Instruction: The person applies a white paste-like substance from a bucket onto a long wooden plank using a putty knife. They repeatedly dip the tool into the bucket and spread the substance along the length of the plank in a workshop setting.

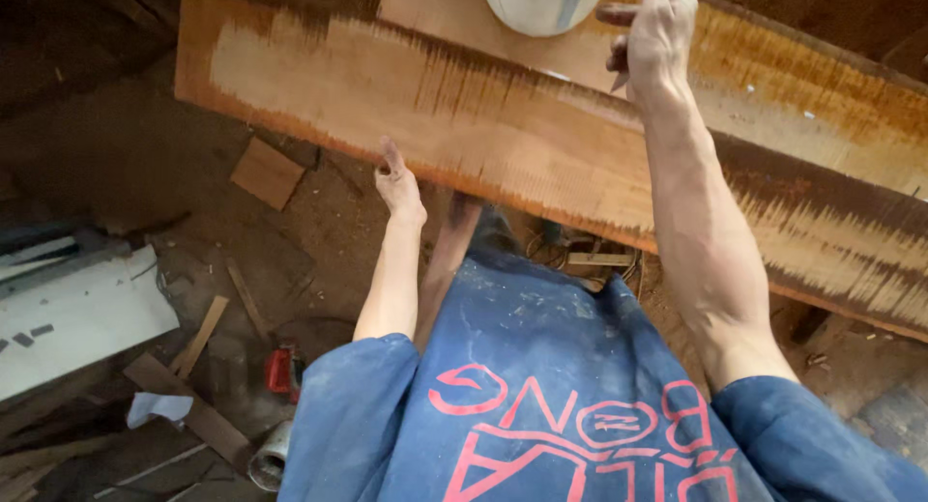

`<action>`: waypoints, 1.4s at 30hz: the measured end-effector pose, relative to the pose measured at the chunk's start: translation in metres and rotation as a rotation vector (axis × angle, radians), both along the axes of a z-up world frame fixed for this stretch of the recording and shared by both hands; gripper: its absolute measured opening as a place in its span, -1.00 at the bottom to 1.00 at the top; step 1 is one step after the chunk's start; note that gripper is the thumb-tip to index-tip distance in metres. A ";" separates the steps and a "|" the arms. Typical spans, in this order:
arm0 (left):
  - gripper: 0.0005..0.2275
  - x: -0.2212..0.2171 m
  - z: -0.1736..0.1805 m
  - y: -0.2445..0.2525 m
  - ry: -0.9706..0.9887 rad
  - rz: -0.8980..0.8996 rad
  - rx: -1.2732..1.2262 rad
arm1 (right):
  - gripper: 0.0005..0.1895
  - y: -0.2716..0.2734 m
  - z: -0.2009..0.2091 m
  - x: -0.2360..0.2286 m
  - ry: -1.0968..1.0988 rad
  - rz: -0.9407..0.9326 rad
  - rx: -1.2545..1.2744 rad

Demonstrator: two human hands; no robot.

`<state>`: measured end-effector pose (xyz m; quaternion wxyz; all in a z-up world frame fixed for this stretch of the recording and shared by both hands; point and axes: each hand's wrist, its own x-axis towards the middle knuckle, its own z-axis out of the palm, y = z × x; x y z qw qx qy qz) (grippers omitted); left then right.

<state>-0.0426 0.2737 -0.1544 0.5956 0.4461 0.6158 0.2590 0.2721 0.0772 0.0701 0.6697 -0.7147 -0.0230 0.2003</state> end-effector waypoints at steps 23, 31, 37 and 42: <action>-0.54 -0.102 0.098 -0.071 0.067 -0.264 0.518 | -0.74 -0.110 -0.082 -0.286 0.307 -0.075 0.060; -0.57 -0.100 0.086 0.065 -0.067 -0.532 0.363 | -0.79 0.007 -0.101 -0.328 0.213 -0.410 -0.053; -0.58 -0.121 0.083 0.176 0.150 -0.648 0.474 | -0.72 0.073 -0.095 -0.367 0.141 -0.615 -0.041; -0.61 -0.086 0.092 0.195 0.013 -0.831 0.594 | -0.72 0.108 -0.102 -0.385 0.155 -0.781 -0.028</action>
